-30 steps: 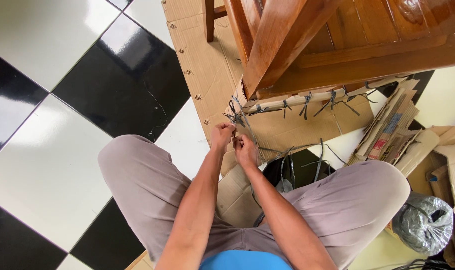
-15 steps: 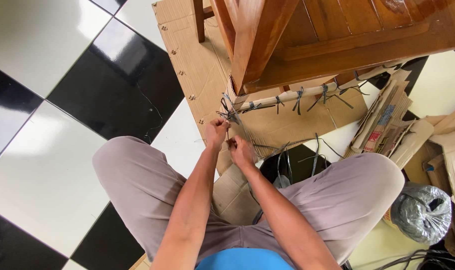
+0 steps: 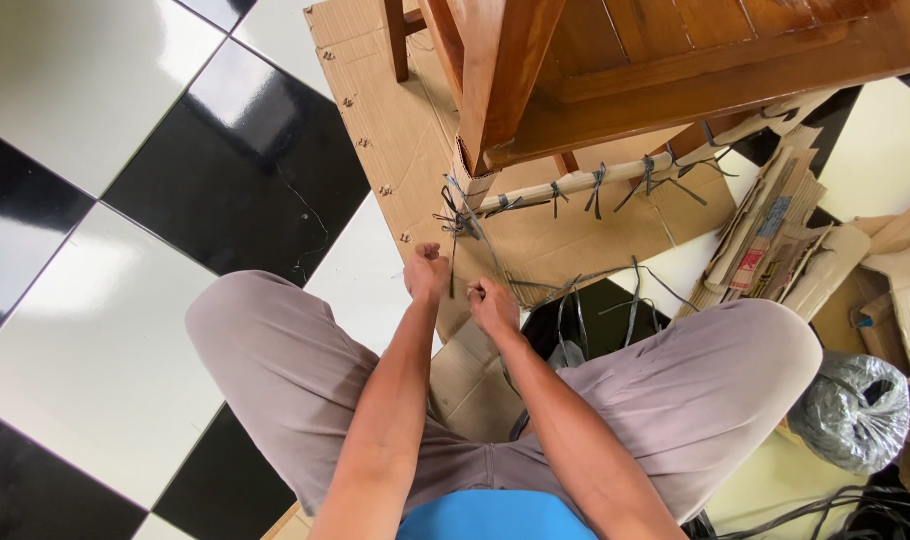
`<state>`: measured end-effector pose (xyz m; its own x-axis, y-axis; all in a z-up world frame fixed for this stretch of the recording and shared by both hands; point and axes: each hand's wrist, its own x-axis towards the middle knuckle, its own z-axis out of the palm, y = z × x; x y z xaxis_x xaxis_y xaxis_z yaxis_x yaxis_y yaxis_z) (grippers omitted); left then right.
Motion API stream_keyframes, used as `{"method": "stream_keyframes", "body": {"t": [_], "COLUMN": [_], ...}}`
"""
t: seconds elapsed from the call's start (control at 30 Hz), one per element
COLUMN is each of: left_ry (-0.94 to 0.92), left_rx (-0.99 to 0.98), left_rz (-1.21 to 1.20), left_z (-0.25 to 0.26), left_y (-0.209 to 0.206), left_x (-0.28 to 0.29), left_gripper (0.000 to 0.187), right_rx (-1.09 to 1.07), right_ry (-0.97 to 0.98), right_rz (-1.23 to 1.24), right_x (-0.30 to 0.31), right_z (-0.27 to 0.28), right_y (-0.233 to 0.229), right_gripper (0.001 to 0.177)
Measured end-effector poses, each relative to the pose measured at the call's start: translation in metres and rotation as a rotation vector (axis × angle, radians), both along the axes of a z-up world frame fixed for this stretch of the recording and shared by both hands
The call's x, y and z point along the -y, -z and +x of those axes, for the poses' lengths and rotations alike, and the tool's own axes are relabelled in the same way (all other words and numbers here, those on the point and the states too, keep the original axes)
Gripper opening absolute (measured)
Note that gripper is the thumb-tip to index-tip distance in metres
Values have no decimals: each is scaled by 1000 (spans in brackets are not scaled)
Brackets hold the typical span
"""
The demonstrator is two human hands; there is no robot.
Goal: Wrap furniture legs with cardboard and secure them with ties.
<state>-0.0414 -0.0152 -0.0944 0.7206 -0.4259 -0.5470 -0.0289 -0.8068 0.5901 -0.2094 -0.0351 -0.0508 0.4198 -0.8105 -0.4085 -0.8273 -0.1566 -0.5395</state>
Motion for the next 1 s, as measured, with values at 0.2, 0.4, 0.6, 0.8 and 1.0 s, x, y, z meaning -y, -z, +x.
{"method": "stream_keyframes", "body": {"t": [0.2, 0.4, 0.6, 0.8, 1.0], "left_ry": [-146, -371, -332, -142, 114], "left_rx": [-27, -71, -30, 24, 67], "left_rz": [-113, -398, -888, -1119, -1351], "left_z": [-1, 1, -2, 8, 14], "left_y": [-42, -82, -214, -312, -356], "left_x": [0, 11, 15, 26, 34], "left_gripper": [28, 26, 28, 23, 22], "right_rx": [89, 351, 926, 918, 850], "right_ry": [83, 330, 518, 258, 229], "right_rz": [-15, -57, -11, -523, -439], "right_x": [-1, 3, 49, 71, 107], "right_z": [1, 17, 16, 2, -25], "right_y": [-8, -83, -162, -316, -316], "right_gripper": [21, 23, 10, 41, 35]}}
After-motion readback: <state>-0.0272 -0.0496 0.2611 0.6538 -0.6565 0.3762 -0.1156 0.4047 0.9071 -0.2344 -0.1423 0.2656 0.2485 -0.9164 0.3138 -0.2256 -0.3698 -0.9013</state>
